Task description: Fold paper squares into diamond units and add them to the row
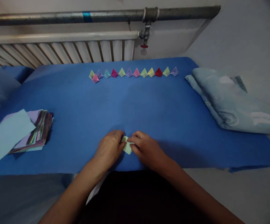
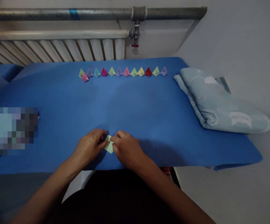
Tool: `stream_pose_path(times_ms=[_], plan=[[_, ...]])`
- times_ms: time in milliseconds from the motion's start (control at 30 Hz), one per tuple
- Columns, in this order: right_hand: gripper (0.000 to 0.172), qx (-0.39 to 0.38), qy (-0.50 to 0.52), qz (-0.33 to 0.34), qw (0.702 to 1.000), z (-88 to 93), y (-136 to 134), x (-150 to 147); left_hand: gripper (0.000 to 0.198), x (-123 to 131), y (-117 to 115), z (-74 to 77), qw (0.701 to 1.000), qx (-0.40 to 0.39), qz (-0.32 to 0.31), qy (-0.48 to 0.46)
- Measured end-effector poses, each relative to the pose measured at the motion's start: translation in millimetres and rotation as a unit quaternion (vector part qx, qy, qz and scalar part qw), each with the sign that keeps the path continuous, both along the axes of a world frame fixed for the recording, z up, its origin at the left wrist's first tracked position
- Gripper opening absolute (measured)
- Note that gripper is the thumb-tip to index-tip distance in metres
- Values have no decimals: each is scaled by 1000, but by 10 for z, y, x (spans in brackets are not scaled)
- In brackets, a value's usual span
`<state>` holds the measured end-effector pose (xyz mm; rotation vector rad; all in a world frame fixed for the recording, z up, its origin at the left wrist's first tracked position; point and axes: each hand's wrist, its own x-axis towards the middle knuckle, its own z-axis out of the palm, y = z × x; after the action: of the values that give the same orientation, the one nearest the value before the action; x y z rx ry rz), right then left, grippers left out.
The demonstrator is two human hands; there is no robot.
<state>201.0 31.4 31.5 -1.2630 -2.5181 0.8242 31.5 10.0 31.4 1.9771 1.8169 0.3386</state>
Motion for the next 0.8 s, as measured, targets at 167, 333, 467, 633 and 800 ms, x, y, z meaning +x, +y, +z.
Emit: stream_pose_path(times_ms=[167,333,467,633,800], plan=[[22,15,-12,47,999,-24,47,53,8,-130,-134,-141,982,169,-86,-14],[21,42,-18,77,996,-53,82,91,18,-215,-293,-220,959,249,-135,-21],[24,87,-43,94,991,-91,69,128,21,-216,-393,-247,952,266,-153,10],[29,159,-45,117,979,-170,26,190,24,-205,-457,-281,948,276,-156,34],[30,174,-29,118,977,-181,23,216,24,-178,-462,-249,945,276,-172,25]])
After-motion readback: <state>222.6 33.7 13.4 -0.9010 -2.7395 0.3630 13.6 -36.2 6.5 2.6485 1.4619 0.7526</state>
